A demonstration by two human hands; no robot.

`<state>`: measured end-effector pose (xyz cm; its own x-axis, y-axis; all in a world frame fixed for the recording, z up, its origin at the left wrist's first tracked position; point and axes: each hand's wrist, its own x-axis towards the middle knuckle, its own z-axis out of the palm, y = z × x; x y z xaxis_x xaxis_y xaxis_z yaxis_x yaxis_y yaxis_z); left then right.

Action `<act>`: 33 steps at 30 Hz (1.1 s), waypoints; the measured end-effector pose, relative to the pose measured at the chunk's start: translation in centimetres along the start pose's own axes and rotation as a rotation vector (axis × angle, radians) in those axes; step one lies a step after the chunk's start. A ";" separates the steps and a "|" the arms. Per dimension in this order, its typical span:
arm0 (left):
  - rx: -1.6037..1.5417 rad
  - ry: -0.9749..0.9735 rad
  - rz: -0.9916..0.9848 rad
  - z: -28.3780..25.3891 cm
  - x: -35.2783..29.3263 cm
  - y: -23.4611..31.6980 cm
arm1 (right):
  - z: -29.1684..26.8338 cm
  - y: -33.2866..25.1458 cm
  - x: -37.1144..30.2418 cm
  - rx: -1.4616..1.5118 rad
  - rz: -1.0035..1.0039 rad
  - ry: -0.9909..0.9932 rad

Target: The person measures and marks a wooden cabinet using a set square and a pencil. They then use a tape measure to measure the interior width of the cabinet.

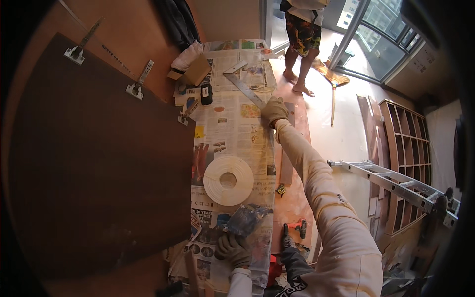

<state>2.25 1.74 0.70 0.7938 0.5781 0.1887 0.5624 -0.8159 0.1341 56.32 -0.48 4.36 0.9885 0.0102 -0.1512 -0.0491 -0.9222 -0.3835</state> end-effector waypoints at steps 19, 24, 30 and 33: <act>-0.025 0.011 -0.006 0.6 -0.2 0.0 | 5.4 -2.4 -4.9 0.115 -0.152 0.010; -0.051 -0.003 0.001 -0.1 0.3 0.3 | 4.4 1.2 -8.0 -0.026 -0.316 -0.016; -0.059 -0.016 -0.007 0.5 -0.1 -0.1 | 1.2 5.0 -12.0 -0.063 -0.233 -0.187; -0.069 -0.003 -0.006 0.8 0.1 -0.1 | -1.0 5.7 -10.9 0.140 -0.154 -0.053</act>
<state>2.45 1.90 -0.03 0.7913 0.5828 0.1851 0.5498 -0.8106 0.2019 45.40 -6.27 4.76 0.9772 0.1702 -0.1273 0.0786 -0.8458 -0.5277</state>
